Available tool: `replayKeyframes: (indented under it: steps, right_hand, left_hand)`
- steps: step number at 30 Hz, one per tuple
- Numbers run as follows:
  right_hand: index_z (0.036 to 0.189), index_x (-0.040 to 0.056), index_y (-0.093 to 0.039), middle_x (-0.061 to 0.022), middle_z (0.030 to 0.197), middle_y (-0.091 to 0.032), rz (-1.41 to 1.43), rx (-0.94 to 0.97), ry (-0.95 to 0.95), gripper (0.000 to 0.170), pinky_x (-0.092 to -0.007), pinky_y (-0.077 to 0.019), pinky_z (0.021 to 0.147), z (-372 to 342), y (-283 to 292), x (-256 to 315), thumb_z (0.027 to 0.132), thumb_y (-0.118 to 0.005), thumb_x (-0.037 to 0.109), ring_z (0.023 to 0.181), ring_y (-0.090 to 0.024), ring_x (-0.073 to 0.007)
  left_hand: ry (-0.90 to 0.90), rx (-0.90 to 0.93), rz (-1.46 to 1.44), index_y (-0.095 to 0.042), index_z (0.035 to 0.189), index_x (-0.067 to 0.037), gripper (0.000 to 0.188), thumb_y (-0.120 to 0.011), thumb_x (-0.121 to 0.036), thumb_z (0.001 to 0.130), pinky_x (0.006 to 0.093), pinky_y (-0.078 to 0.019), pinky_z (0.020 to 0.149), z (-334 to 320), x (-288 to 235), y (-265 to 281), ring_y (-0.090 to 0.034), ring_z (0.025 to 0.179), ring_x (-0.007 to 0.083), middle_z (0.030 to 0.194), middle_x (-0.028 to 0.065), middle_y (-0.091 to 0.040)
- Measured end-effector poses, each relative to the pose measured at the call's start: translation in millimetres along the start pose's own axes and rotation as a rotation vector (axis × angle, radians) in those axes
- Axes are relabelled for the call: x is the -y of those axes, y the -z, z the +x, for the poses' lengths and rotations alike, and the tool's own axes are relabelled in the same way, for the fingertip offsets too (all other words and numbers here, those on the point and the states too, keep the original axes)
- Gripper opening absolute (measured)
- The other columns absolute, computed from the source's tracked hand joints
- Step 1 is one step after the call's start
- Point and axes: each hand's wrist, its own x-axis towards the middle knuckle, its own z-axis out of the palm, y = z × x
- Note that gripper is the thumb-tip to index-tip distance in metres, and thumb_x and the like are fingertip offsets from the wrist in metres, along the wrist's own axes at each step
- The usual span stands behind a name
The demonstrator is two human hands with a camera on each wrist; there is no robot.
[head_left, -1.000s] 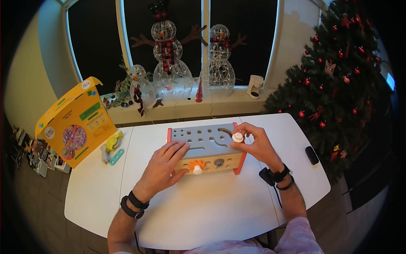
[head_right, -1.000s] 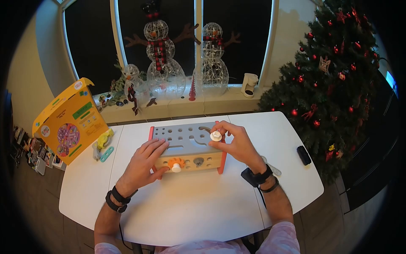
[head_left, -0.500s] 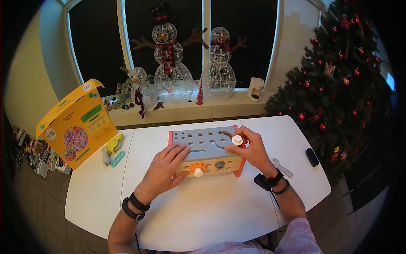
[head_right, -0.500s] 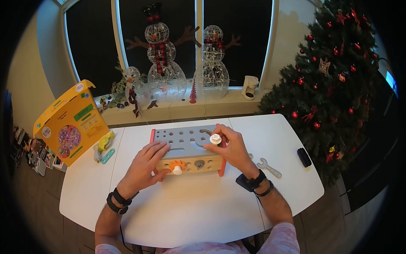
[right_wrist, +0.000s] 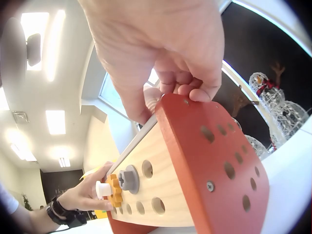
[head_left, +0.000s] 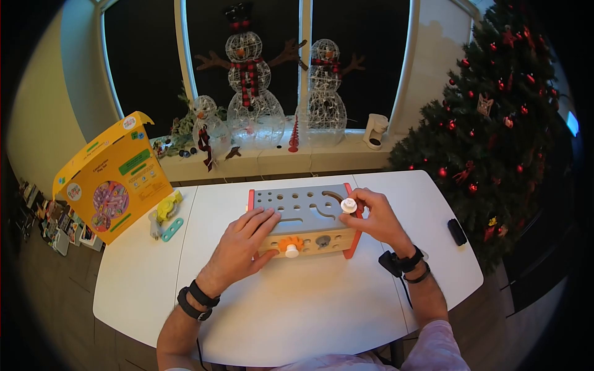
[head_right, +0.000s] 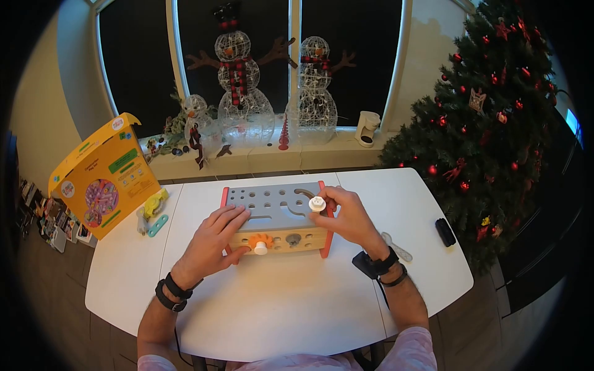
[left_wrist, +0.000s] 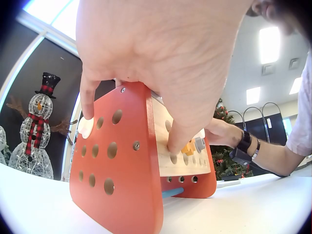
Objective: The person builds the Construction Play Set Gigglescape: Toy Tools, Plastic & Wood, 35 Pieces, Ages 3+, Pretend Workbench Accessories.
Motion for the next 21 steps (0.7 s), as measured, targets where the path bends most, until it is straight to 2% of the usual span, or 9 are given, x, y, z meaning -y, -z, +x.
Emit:
replayKeyframes:
  steps: [3, 7, 9, 13, 15, 21]
  right_hand:
    - [0.103, 0.0009, -0.073, 0.0001, 0.08, -0.058, -0.057, 0.025, -0.113, 0.029, -0.0284, -0.0438, 0.07, 0, 3, 4, 0.086, -0.09, 0.017, 0.073, -0.049, -0.0101]
    - [0.1, 0.0009, -0.071, 0.0007, 0.084, -0.058, -0.064, -0.012, -0.019, 0.031, -0.0275, -0.042, 0.07, 0, -1, 7, 0.086, -0.093, 0.02, 0.074, -0.047, -0.0094]
    - [0.098, 0.0013, -0.07, 0.001, 0.088, -0.057, 0.065, -0.002, 0.003, 0.03, -0.0268, -0.0411, 0.07, 0, 0, -2, 0.087, -0.092, 0.019, 0.076, -0.047, -0.0085]
    - [0.099, 0.0014, -0.07, 0.0015, 0.09, -0.056, 0.107, 0.05, -0.028, 0.026, -0.026, -0.0413, 0.071, 0, 4, -10, 0.088, -0.089, 0.015, 0.077, -0.047, -0.008]
    - [0.099, 0.0017, -0.07, 0.0016, 0.091, -0.056, 0.031, 0.047, -0.048, 0.02, -0.0255, -0.0412, 0.071, 1, 3, -7, 0.089, -0.085, 0.01, 0.077, -0.046, -0.0075]
    - [0.098, 0.0031, -0.069, 0.0037, 0.09, -0.054, 0.147, 0.059, -0.028, 0.02, -0.0248, -0.039, 0.069, 1, 4, -9, 0.088, -0.086, 0.009, 0.077, -0.045, -0.0058]
  left_hand:
    - [-0.002, 0.001, -0.002, -0.055, 0.162, -0.005, 0.083, -0.089, -0.027, 0.089, 0.049, -0.045, 0.124, 0, 0, 0, -0.052, 0.151, 0.0391, 0.16, 0.0168, -0.059]
    - [-0.011, -0.012, -0.003, -0.055, 0.161, -0.005, 0.082, -0.089, -0.027, 0.089, 0.049, -0.0454, 0.124, 0, 0, 1, -0.052, 0.15, 0.0392, 0.159, 0.0169, -0.059]
    - [-0.012, -0.011, 0.0, -0.055, 0.161, -0.005, 0.082, -0.089, -0.027, 0.09, 0.049, -0.0454, 0.124, 0, 0, 1, -0.052, 0.15, 0.0393, 0.159, 0.0171, -0.059]
    - [-0.012, -0.009, 0.0, -0.055, 0.161, -0.004, 0.082, -0.088, -0.027, 0.09, 0.0491, -0.0454, 0.124, 0, -1, 1, -0.052, 0.15, 0.0395, 0.159, 0.0174, -0.059]
    - [-0.01, -0.006, 0.002, -0.055, 0.161, -0.004, 0.082, -0.088, -0.028, 0.091, 0.0492, -0.0454, 0.124, 0, -1, 1, -0.052, 0.15, 0.0395, 0.159, 0.0176, -0.059]
    - [-0.007, -0.004, 0.007, -0.055, 0.162, -0.004, 0.082, -0.088, -0.028, 0.091, 0.0491, -0.0454, 0.124, 0, 0, 0, -0.052, 0.15, 0.0396, 0.159, 0.0177, -0.059]
